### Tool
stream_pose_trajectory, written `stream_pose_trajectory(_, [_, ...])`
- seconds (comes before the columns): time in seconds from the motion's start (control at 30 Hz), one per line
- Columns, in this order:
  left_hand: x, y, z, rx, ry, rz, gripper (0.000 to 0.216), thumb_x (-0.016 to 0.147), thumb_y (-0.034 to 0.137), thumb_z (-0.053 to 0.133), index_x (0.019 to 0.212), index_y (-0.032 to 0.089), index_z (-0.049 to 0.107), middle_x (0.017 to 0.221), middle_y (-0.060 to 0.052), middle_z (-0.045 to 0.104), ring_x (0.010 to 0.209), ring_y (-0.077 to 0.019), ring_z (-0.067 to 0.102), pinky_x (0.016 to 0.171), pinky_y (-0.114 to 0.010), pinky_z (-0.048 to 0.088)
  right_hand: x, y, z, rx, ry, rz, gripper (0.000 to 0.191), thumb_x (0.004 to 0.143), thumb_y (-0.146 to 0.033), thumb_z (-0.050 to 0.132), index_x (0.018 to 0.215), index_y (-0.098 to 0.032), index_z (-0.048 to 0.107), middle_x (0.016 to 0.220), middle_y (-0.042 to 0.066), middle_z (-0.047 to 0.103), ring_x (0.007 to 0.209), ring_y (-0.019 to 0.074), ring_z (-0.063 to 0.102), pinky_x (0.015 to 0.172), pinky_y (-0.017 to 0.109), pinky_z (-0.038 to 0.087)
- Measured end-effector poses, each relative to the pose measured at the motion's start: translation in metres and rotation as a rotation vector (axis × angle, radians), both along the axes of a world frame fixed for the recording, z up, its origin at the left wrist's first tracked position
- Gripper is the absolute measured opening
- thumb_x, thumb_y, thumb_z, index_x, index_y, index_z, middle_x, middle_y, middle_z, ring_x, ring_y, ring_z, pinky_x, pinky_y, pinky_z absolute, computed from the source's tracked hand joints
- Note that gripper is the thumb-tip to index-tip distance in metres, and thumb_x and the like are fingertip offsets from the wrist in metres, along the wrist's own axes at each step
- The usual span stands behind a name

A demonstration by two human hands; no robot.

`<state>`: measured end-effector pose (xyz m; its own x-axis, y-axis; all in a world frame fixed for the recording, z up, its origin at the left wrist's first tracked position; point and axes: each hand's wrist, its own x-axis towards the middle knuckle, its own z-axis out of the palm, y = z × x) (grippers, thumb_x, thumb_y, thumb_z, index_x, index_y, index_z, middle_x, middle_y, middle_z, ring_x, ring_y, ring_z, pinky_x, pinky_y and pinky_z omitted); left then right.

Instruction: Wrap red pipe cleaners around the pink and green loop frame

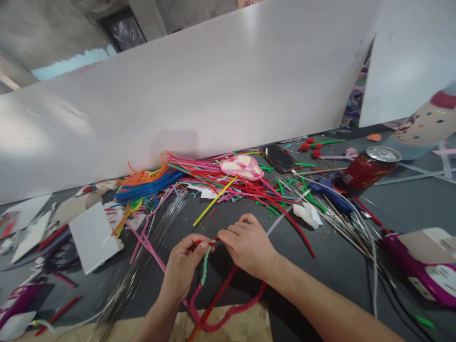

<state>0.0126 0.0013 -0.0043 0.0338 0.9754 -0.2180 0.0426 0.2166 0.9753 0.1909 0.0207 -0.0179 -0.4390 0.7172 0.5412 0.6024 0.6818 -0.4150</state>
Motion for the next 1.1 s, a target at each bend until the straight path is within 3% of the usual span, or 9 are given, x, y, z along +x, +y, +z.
stream_pose_trajectory(0.13, [0.000, 0.004, -0.001, -0.116, -0.210, 0.053, 0.019, 0.069, 0.030, 0.073, 0.072, 0.015, 0.062, 0.061, 0.002, 0.064, 0.058, -0.0091, 0.059, 0.059, -0.018, 0.045, 0.000, 0.000, 0.001, 0.006, 0.005, 0.010, 0.016, 0.088, -0.012, 0.046, 0.086, -0.019, 0.061, 0.061, -0.002, 0.061, 0.060, 0.0113, 0.053, 0.073, 0.030, 0.029])
stream_pose_trajectory(0.3, [0.004, 0.004, -0.004, -0.247, -0.437, 0.067, 0.035, 0.065, 0.026, 0.077, 0.089, 0.019, 0.053, 0.057, 0.004, 0.062, 0.050, -0.0096, 0.059, 0.054, -0.019, 0.046, 0.001, -0.001, 0.002, 0.021, 0.038, 0.002, 0.016, 0.087, -0.011, 0.047, 0.087, -0.020, 0.061, 0.064, -0.001, 0.063, 0.062, 0.0109, 0.054, 0.075, 0.030, 0.029])
stream_pose_trajectory(0.4, [0.007, 0.004, -0.009, -0.240, -0.409, 0.081, 0.034, 0.065, 0.028, 0.077, 0.086, 0.019, 0.052, 0.056, 0.006, 0.060, 0.047, -0.0085, 0.057, 0.052, -0.019, 0.046, 0.001, -0.002, 0.002, 0.024, 0.042, 0.000, 0.016, 0.087, -0.011, 0.047, 0.088, -0.020, 0.061, 0.065, -0.001, 0.064, 0.063, 0.0112, 0.055, 0.076, 0.031, 0.029])
stream_pose_trajectory(0.57, [0.007, 0.003, -0.014, -0.171, -0.186, 0.053, 0.026, 0.068, 0.035, 0.073, 0.069, 0.014, 0.058, 0.055, 0.005, 0.057, 0.045, -0.0062, 0.056, 0.045, -0.014, 0.038, 0.001, -0.002, 0.003, 0.030, 0.056, -0.012, 0.017, 0.087, -0.012, 0.048, 0.088, -0.020, 0.062, 0.066, -0.001, 0.065, 0.063, 0.0110, 0.057, 0.077, 0.031, 0.030])
stream_pose_trajectory(0.83, [0.004, -0.002, -0.006, -0.144, -0.180, -0.061, 0.034, 0.077, 0.045, 0.062, 0.069, 0.012, 0.066, 0.062, -0.003, 0.064, 0.055, -0.0117, 0.059, 0.057, -0.021, 0.044, 0.004, 0.001, 0.009, 0.118, 0.017, -0.073, 0.021, 0.087, -0.010, 0.044, 0.084, -0.019, 0.062, 0.061, -0.001, 0.063, 0.059, 0.0103, 0.054, 0.076, 0.031, 0.030])
stream_pose_trajectory(1.1, [0.003, -0.002, 0.005, -0.322, -0.354, -0.181, 0.025, 0.055, 0.020, 0.081, 0.072, 0.011, 0.065, 0.062, -0.001, 0.062, 0.056, -0.0078, 0.052, 0.057, -0.018, 0.040, 0.004, 0.001, 0.009, 0.172, -0.063, -0.084, 0.020, 0.086, -0.011, 0.044, 0.085, -0.019, 0.063, 0.059, -0.001, 0.061, 0.058, 0.0113, 0.051, 0.078, 0.032, 0.030])
